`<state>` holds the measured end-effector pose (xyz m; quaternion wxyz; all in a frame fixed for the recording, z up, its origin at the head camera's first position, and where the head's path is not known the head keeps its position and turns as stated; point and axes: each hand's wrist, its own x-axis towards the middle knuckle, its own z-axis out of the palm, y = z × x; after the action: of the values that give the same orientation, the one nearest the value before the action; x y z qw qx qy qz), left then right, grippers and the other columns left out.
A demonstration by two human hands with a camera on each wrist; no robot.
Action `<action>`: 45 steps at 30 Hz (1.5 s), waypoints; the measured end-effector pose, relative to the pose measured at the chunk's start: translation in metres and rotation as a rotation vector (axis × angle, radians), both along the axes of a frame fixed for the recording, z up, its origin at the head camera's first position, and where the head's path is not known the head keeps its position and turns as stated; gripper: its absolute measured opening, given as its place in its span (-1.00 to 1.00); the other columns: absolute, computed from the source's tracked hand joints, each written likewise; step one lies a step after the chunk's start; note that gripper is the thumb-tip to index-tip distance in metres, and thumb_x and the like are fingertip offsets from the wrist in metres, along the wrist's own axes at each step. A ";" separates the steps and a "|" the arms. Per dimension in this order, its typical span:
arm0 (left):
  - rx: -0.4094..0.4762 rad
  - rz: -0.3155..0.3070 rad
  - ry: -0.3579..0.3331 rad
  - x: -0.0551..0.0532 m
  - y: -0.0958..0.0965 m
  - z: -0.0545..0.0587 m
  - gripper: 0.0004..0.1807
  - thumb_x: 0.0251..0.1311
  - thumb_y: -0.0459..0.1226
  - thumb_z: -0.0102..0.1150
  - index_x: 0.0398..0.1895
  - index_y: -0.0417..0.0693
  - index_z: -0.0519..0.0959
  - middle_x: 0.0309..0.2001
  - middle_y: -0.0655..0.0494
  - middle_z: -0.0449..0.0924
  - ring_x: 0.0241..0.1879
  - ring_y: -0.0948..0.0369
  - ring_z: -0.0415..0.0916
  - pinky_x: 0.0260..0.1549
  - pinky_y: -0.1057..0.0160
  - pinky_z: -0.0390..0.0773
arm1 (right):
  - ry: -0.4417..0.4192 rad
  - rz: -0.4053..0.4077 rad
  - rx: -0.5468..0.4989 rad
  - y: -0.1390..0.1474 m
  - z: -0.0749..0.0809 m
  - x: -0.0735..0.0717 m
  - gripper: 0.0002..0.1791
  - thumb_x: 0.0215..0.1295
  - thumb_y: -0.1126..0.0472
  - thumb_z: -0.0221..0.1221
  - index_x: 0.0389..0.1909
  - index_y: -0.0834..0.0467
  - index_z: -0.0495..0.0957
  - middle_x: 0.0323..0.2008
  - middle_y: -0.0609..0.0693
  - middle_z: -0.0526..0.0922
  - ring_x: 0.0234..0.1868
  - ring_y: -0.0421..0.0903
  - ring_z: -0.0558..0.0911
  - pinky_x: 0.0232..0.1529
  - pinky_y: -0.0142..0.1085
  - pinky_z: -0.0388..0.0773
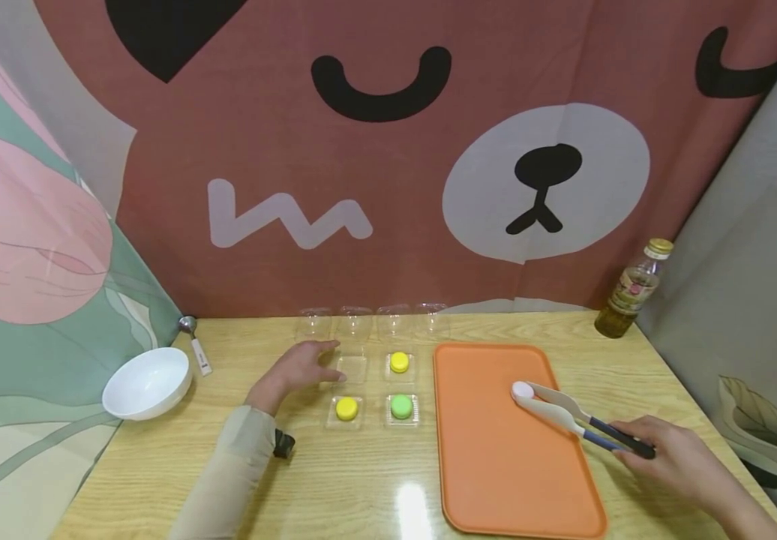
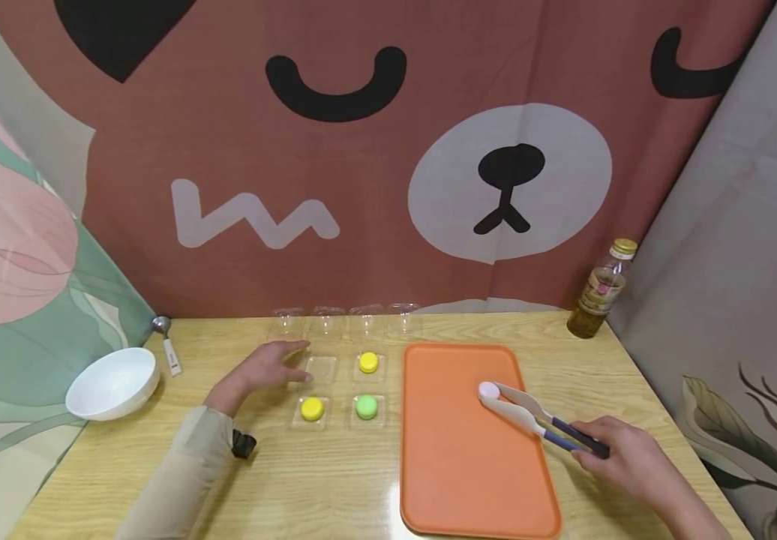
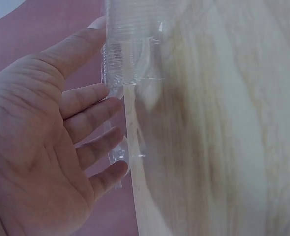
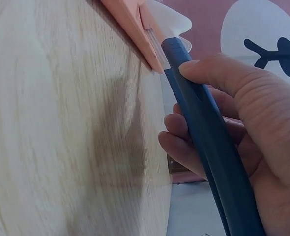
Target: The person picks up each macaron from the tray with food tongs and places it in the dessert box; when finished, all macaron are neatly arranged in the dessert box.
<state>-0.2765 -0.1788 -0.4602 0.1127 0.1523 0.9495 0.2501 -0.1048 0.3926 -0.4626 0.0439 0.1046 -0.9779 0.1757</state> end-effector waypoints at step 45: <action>0.124 0.126 -0.084 0.008 0.000 -0.009 -0.14 0.17 0.06 0.42 0.54 0.19 0.30 0.40 -0.08 0.47 0.46 -0.14 0.29 0.39 -0.22 0.32 | 0.126 0.167 -0.077 -0.065 0.060 -0.062 -0.60 0.21 0.14 0.43 0.07 0.08 0.71 -0.24 -0.11 0.70 -0.40 -0.37 0.45 -0.45 -0.42 0.36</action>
<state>-0.2686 -0.1788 -0.4688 0.1269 0.0883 0.9343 0.3211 -0.1670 0.3273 -0.4029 0.0943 0.1948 -0.9536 0.2093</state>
